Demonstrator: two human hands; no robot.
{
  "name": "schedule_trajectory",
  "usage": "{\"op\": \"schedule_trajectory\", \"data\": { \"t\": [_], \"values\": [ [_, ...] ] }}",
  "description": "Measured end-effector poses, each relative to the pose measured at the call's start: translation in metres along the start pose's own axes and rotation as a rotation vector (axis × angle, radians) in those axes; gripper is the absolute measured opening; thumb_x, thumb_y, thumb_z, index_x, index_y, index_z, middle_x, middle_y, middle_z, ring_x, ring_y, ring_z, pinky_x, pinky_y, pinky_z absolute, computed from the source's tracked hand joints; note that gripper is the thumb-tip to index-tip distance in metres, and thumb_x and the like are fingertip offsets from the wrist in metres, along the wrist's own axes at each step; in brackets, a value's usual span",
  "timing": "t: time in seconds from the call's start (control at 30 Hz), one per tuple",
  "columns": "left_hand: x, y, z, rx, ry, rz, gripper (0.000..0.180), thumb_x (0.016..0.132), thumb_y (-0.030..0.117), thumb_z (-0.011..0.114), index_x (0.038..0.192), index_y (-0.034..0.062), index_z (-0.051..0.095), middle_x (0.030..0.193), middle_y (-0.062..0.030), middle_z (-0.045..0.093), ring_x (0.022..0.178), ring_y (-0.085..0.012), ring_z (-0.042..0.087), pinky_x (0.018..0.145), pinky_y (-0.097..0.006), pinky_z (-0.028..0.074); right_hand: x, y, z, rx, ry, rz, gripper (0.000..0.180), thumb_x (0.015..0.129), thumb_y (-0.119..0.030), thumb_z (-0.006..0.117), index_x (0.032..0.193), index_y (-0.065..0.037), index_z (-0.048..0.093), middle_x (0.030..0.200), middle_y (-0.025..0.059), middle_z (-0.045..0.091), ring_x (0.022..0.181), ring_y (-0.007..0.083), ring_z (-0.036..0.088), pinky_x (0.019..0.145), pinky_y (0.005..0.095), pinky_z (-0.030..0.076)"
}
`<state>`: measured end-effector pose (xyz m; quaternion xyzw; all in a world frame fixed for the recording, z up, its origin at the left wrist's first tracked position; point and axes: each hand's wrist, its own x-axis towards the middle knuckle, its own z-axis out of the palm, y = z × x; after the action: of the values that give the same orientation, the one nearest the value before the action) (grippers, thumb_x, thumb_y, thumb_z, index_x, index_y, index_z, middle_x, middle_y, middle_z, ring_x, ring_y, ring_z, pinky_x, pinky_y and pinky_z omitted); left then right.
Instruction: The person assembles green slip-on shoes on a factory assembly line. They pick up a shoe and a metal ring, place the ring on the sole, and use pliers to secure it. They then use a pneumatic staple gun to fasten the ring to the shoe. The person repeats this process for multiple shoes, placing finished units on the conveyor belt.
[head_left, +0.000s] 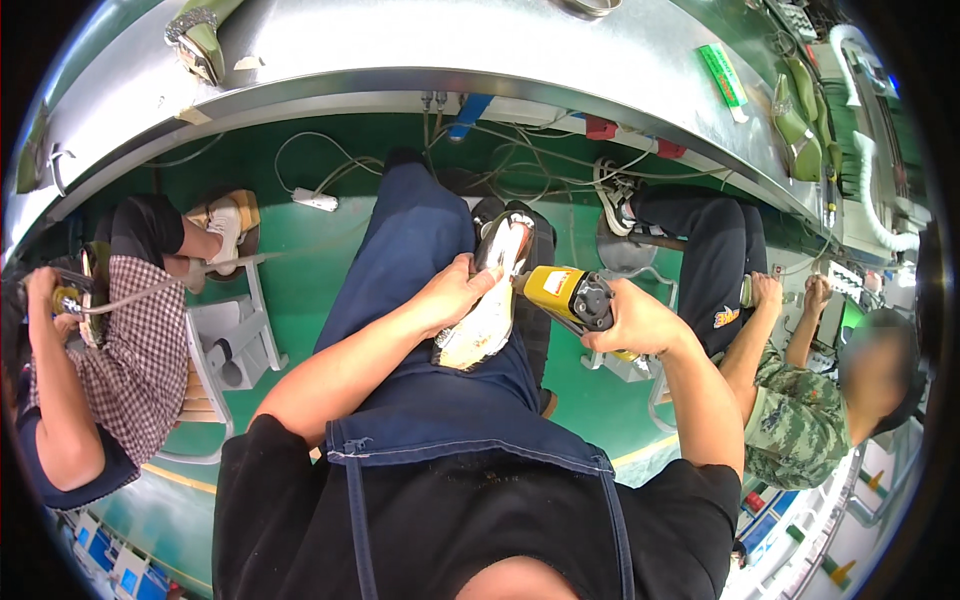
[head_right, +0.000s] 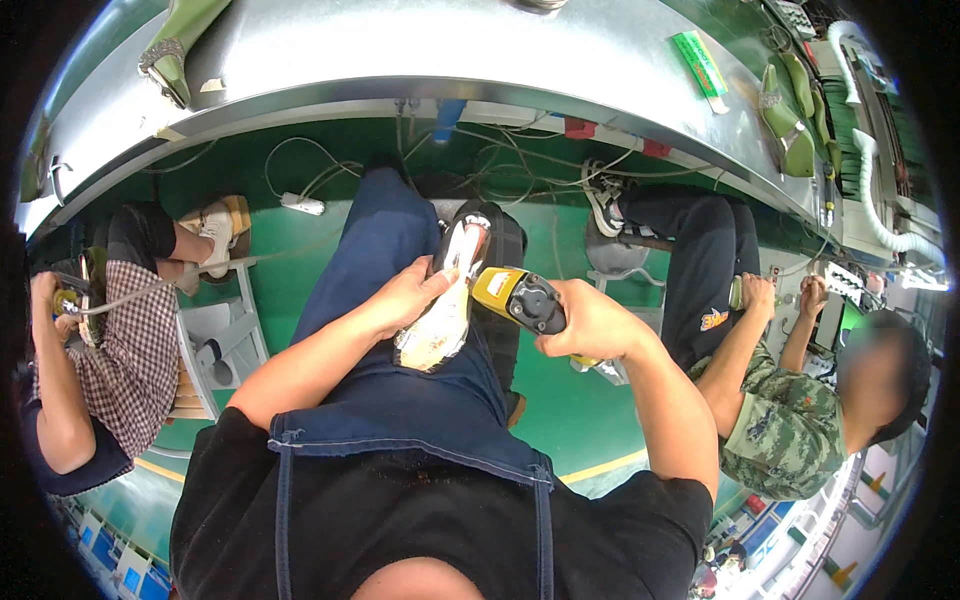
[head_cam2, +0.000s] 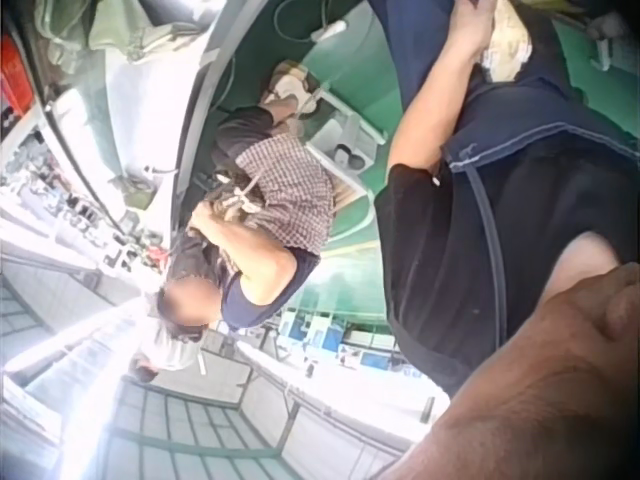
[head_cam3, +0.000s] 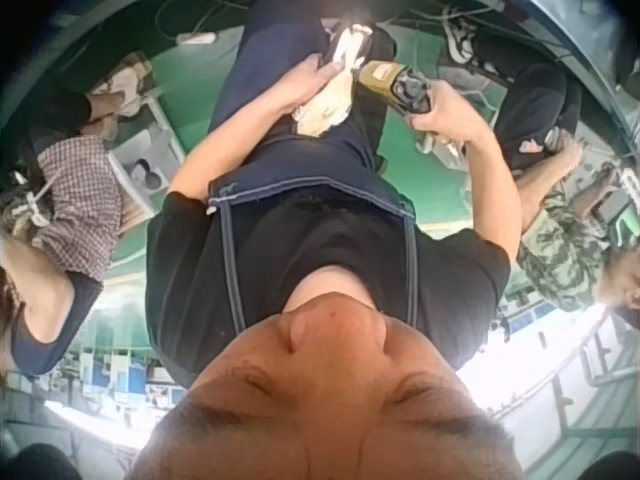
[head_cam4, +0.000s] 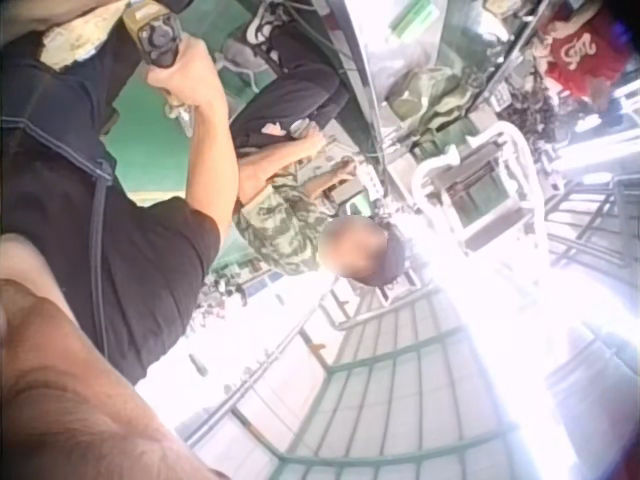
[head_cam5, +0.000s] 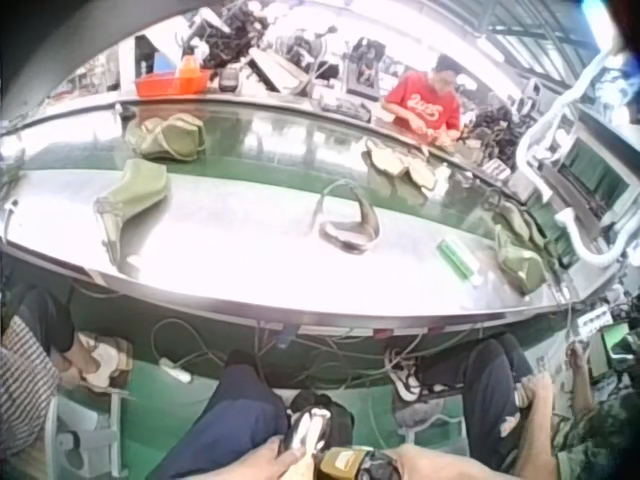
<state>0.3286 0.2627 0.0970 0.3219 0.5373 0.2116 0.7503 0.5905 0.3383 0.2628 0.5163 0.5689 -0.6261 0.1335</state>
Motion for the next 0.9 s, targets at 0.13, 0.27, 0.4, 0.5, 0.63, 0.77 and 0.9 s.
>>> {"op": "schedule_trajectory", "data": {
  "t": [0.13,0.27,0.4,0.5,0.63,0.77,0.9],
  "values": [
    [0.001,0.008,-0.003,-0.02,-0.012,-0.022,0.072,0.108,0.041,0.061,0.152,-0.0111,0.037,0.136,-0.0213,0.062,0.12,-0.0221,0.063,0.104,-0.035,0.05,0.004,-0.015,-0.011,-0.053,0.012,0.036,0.05,0.069,-0.011,0.083,0.113,0.006,0.067,0.092,0.0061,0.073,0.082,0.0131,0.064,0.079,0.03,0.054],
    [0.003,0.02,-0.01,-0.056,-0.054,-0.064,0.077,0.106,0.041,0.064,0.153,-0.0129,0.035,0.139,-0.0232,0.06,0.123,-0.0233,0.062,0.105,-0.034,0.05,0.01,-0.04,-0.023,-0.045,0.028,0.047,0.048,0.068,-0.012,0.083,0.11,0.005,0.068,0.09,0.0054,0.072,0.081,0.0123,0.063,0.078,0.0303,0.054],
    [-0.01,0.044,-0.015,-0.07,-0.073,-0.111,0.081,0.104,0.037,0.067,0.155,-0.014,0.03,0.141,-0.0238,0.059,0.126,-0.024,0.061,0.106,-0.033,0.049,0.026,-0.049,-0.026,-0.062,-0.037,-0.042,0.043,0.07,-0.013,0.077,0.107,0.005,0.065,0.08,0.0051,0.065,0.076,0.0138,0.058,0.074,0.0314,0.051],
    [-0.009,0.04,-0.017,-0.087,-0.075,-0.115,0.081,0.103,0.032,0.07,0.156,-0.0137,0.028,0.14,-0.0229,0.059,0.125,-0.0236,0.061,0.106,-0.032,0.049,0.034,-0.055,-0.025,-0.114,-0.078,-0.052,0.043,0.069,-0.016,0.077,0.105,0.005,0.065,0.078,0.006,0.065,0.074,0.0157,0.058,0.073,0.0336,0.051],
    [-0.004,0.028,-0.019,-0.099,-0.134,-0.043,0.083,0.1,0.036,0.073,0.15,-0.0132,0.031,0.133,-0.0235,0.063,0.121,-0.0243,0.064,0.103,-0.034,0.051,0.038,-0.058,-0.028,-0.239,-0.108,-0.039,0.04,0.069,-0.016,0.077,0.101,0.005,0.066,0.076,0.0078,0.065,0.071,0.0171,0.059,0.069,0.0354,0.05],
    [-0.002,0.025,-0.019,-0.08,-0.15,-0.04,0.086,0.097,0.037,0.076,0.151,-0.0124,0.031,0.133,-0.0232,0.063,0.121,-0.0247,0.064,0.102,-0.034,0.051,0.039,-0.06,-0.029,-0.283,-0.138,-0.022,0.038,0.069,-0.016,0.077,0.099,0.004,0.066,0.074,0.0086,0.064,0.069,0.0177,0.06,0.067,0.0363,0.05],
    [0.003,0.016,-0.018,-0.093,-0.158,-0.044,0.092,0.093,0.039,0.081,0.151,-0.0123,0.031,0.134,-0.0235,0.063,0.122,-0.0258,0.064,0.104,-0.034,0.051,0.039,-0.066,-0.03,-0.324,-0.142,-0.023,0.038,0.069,-0.016,0.077,0.099,0.004,0.065,0.074,0.0083,0.064,0.067,0.0176,0.059,0.066,0.0365,0.05]
  ]
}}
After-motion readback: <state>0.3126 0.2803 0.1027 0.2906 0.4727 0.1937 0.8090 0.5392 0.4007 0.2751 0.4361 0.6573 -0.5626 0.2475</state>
